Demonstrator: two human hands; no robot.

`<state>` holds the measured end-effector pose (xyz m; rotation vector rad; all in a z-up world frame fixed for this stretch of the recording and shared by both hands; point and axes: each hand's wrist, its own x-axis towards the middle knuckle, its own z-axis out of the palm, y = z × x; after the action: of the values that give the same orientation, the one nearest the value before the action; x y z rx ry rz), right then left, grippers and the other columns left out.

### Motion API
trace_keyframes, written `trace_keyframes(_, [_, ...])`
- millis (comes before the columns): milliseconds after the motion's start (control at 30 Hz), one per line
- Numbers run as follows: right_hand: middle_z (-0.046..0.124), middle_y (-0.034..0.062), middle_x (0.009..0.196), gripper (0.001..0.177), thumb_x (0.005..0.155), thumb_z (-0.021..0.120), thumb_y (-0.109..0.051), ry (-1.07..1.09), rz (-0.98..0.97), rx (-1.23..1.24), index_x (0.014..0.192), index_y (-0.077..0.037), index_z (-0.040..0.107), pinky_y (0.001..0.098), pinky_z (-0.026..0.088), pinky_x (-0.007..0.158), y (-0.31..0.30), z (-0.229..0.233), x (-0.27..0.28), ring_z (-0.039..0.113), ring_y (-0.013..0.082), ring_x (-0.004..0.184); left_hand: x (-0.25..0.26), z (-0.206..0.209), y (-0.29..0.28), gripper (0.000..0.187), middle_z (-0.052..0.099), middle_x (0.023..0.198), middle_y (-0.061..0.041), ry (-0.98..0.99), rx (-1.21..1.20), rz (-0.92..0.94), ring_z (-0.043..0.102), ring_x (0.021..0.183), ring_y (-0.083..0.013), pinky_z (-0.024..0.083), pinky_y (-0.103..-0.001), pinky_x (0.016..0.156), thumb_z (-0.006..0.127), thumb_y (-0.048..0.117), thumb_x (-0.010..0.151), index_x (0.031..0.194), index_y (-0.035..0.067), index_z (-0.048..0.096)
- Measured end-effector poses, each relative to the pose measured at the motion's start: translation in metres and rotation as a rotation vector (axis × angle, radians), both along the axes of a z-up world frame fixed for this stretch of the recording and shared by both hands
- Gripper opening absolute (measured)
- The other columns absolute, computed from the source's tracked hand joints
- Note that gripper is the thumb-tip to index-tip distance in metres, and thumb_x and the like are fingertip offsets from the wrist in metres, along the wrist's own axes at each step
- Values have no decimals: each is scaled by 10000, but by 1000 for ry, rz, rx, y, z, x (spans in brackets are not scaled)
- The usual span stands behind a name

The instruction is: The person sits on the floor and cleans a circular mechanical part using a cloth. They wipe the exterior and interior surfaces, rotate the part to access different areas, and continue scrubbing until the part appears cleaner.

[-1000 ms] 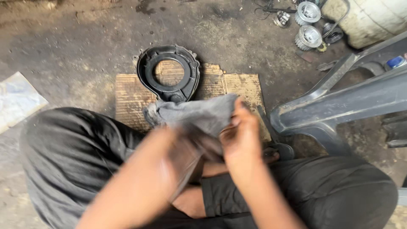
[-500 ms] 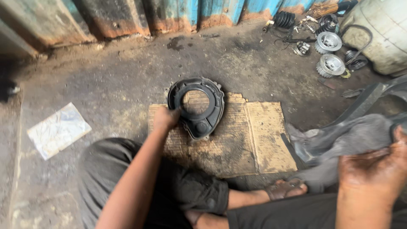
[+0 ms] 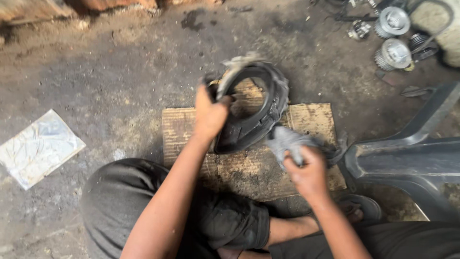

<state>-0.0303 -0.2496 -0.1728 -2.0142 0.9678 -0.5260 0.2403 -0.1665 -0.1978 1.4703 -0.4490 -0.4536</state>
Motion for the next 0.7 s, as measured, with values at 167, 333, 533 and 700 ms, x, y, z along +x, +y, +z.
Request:
trace_keyframes(167, [704,159,961,202,749,790,-137,419,493,-386,871,-3,702,428,573,638,26,-17,28,698,305,728,-12,40,3,656,708,1111,-222,-209,8,-351,703,1029,-312,541,-388,927,681,86,716,1339,-34,516])
trace_keyframes(333, [707,175,934,188,849,676,-50,778,505,-594,1024,11,708,402,596,584,23,-57,36,721,273,711,-25,55,7,397,754,977,-198,-205,248,-521,726,936,-292,538,-380,875,694,137,691,1061,-3,690])
trace_keyframes(533, [713,169,1045,147,819,670,-38,802,503,-609,949,-4,730,399,602,595,17,-69,33,725,257,703,-40,47,-1,319,742,895,-225,-264,268,-442,740,847,-325,565,-403,821,709,141,660,931,-27,693])
trace_keyframes(700, [720,199,981,196,803,717,-96,424,529,-475,937,46,731,411,595,585,67,-67,45,710,290,646,-44,31,-5,286,729,879,-178,-282,130,-265,709,808,-284,546,-387,770,703,118,693,946,-17,688])
